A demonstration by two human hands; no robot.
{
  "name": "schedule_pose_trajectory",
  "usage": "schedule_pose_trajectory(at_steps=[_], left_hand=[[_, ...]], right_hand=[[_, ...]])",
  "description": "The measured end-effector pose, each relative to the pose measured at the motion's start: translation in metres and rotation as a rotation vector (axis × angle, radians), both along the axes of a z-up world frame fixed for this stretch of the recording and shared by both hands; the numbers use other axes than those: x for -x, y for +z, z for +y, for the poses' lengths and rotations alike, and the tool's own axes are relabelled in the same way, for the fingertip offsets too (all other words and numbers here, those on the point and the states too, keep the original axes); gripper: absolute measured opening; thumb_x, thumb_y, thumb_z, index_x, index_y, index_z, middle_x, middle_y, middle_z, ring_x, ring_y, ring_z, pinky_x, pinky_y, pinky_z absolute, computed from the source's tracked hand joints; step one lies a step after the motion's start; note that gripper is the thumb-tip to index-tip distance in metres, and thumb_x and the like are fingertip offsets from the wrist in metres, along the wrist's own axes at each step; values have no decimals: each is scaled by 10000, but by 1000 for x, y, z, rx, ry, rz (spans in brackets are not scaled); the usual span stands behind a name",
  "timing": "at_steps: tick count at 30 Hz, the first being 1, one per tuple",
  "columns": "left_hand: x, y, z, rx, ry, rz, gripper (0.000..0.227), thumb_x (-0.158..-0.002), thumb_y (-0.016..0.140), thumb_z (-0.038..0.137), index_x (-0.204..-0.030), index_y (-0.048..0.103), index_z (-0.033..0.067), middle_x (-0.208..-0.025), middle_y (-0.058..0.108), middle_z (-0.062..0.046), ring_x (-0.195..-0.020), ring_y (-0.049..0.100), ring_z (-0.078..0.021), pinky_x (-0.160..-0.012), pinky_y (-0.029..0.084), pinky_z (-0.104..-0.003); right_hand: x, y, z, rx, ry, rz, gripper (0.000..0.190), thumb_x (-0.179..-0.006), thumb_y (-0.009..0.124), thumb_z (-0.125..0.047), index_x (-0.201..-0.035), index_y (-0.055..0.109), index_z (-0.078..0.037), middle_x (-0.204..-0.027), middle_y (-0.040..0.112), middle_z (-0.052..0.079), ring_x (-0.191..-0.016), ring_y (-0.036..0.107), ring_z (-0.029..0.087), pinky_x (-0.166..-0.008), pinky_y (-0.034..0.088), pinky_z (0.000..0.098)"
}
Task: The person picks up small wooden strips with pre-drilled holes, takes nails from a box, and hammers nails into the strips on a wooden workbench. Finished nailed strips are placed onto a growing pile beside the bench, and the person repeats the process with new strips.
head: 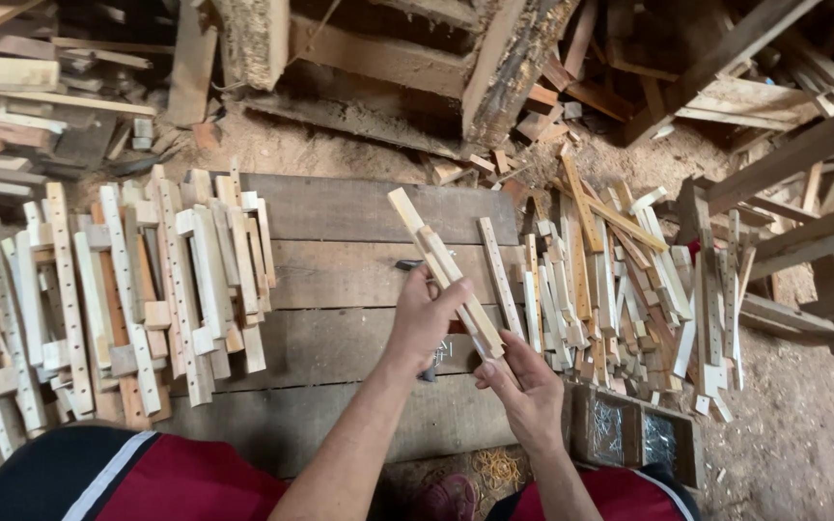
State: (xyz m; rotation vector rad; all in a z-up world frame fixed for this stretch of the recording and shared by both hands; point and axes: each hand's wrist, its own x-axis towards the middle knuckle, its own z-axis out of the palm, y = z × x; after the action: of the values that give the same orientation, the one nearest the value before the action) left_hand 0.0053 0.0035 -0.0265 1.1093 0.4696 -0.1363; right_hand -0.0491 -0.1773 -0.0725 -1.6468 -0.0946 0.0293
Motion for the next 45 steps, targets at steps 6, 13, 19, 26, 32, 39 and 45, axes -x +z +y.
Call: schedule_pose_trajectory(at_steps=[6, 13, 19, 26, 32, 39, 45], left_hand=[[0, -25, 7, 327, -111, -394, 273, -951, 680, 161, -1133, 488, 94, -1018, 760, -145, -875, 764, -275, -607, 656, -391], [1, -25, 5, 328, -136, -431, 307, -939, 698, 203, -1127, 476, 106, -1024, 761, -139, -913, 771, -288, -640, 653, -379], [2, -25, 1, 316, -136, -495, 276, -960, 678, 173, -1123, 465, 103, -995, 755, -136, -891, 755, -274, -617, 651, -365], [-1, -32, 4, 198, -166, -361, 372, -901, 714, 160, -1197, 521, 44, -1033, 696, -158, -966, 743, -322, -867, 657, -478], [6, -20, -10, -16, -223, -197, 494, -872, 719, 219, -1308, 540, 72, -1036, 667, -102, -941, 684, -230, -886, 630, -382], [3, -13, 7, 521, -79, -244, 411, -1039, 434, 192, -1367, 553, -25, -1210, 710, -234, -1023, 708, -360, -928, 586, -483], [-4, -38, 13, 472, -90, -266, 313, -1014, 576, 184, -1234, 635, -30, -1169, 747, -203, -914, 749, -298, -838, 626, -383]], right_hand=[[7, 5, 3, 261, -92, -253, 399, -871, 764, -148, -1230, 678, 2, -869, 800, 112, -705, 810, 175, -671, 721, 283], [8, -1, 6, 398, -212, -411, 313, -828, 818, -118, -1120, 759, -22, -839, 811, 57, -677, 779, 84, -666, 667, 182], [8, -15, 0, 446, -224, -438, 335, -834, 821, -171, -1140, 746, -56, -796, 804, 35, -629, 783, 88, -578, 652, 167], [-11, 21, -4, 273, 6, 151, 745, -769, 702, -403, -1433, 572, -91, -1185, 675, 131, -1049, 648, 218, -923, 587, 387], [-28, 24, 5, 381, 32, 386, 391, -911, 637, -362, -1187, 680, -89, -1092, 732, 120, -940, 708, 219, -867, 590, 419], [-4, 9, 9, 145, -18, 408, 416, -849, 725, -284, -1131, 761, 19, -841, 789, 158, -721, 750, 236, -701, 638, 385], [8, 29, 26, 162, -30, 487, 386, -812, 760, -308, -1049, 799, -6, -779, 805, 129, -690, 680, 191, -662, 521, 329]])
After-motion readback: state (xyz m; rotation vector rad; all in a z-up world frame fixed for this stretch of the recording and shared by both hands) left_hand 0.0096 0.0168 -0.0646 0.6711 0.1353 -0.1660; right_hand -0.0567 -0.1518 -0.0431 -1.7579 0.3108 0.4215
